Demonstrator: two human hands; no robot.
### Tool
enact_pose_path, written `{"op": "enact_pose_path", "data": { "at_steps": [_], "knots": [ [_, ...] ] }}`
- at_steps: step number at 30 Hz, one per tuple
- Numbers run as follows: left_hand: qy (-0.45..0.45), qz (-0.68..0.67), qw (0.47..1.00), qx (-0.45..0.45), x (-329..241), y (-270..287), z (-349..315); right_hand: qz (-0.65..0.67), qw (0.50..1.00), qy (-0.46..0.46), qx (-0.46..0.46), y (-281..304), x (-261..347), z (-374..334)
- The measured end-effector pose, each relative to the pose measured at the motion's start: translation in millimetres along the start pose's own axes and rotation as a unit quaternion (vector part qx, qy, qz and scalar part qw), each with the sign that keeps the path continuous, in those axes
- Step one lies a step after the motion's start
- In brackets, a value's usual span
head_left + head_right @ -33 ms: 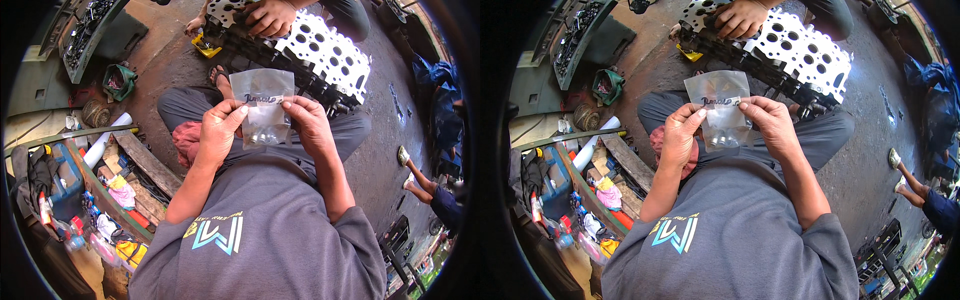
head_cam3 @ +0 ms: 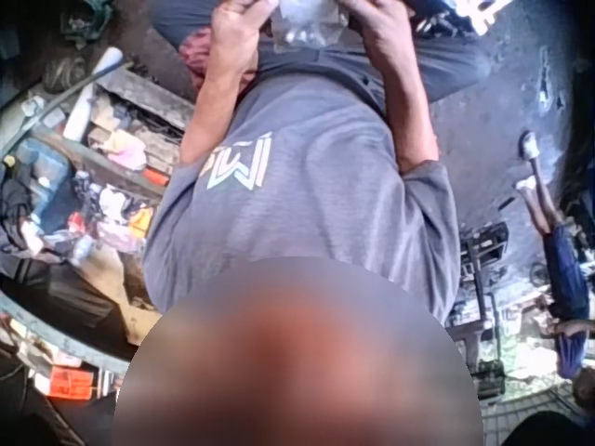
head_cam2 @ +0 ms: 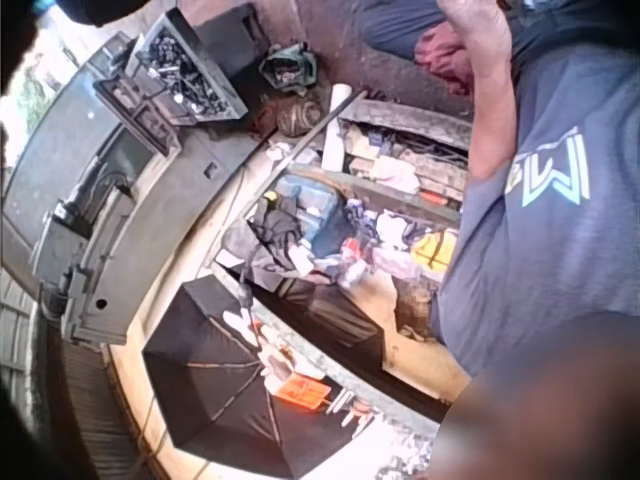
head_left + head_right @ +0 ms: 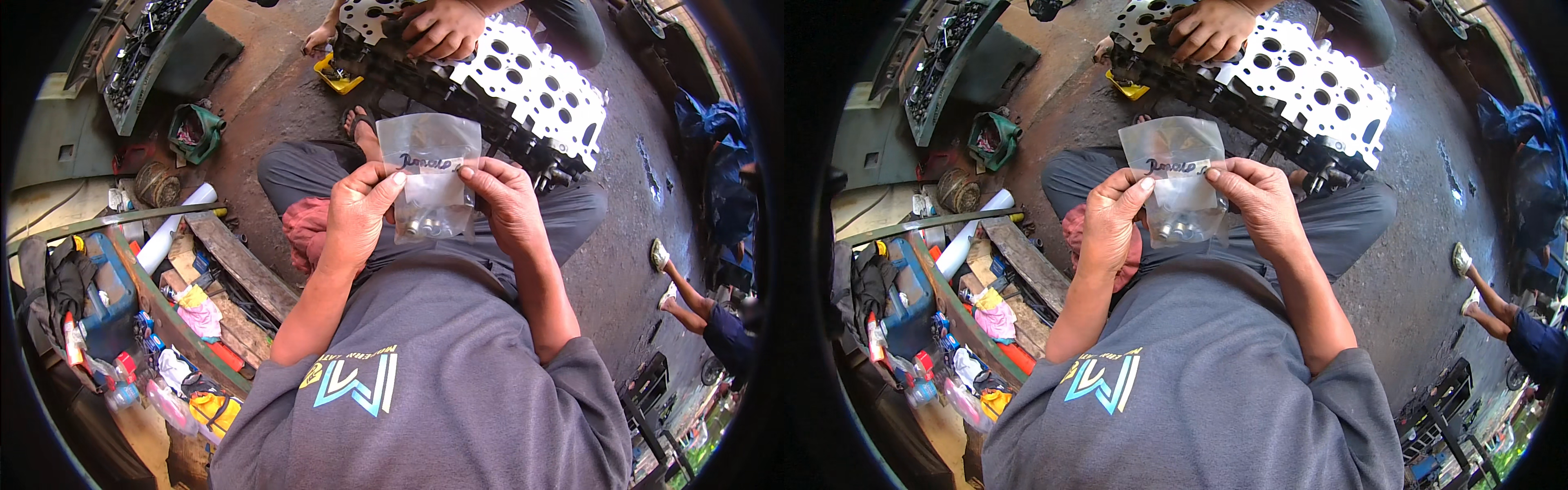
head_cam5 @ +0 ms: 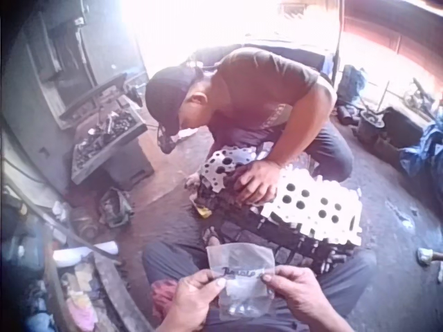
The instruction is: The person sits on the floor and cleans the surface of a cylinder head with a red cloth. They then place small metal components into the head's ports and wipe the interior surfaces with a white cloth. A coworker assists by holding the head and handing over parts.
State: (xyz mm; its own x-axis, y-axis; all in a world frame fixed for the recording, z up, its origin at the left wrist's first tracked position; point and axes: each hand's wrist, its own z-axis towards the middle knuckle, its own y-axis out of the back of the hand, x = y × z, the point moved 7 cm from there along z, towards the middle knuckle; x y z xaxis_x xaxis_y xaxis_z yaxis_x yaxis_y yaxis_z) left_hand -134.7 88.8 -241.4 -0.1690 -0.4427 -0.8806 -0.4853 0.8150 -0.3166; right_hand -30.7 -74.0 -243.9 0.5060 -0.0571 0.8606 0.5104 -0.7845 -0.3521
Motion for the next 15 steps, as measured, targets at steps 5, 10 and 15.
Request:
{"op": "enact_pose_path", "data": {
  "at_steps": [5,10,15],
  "knots": [
    [-0.165,0.036,0.982,-0.088,-17,-1,-6,-0.009,1.000,0.016,-0.017,-2,-1,1],
    [-0.155,0.191,0.968,-0.047,-18,-14,-11,-0.030,0.999,0.034,-0.020,-6,0,0],
    [-0.191,0.268,0.944,-0.034,-19,-25,-5,-0.104,0.992,0.071,0.013,-23,-4,-8]
  ]
}}
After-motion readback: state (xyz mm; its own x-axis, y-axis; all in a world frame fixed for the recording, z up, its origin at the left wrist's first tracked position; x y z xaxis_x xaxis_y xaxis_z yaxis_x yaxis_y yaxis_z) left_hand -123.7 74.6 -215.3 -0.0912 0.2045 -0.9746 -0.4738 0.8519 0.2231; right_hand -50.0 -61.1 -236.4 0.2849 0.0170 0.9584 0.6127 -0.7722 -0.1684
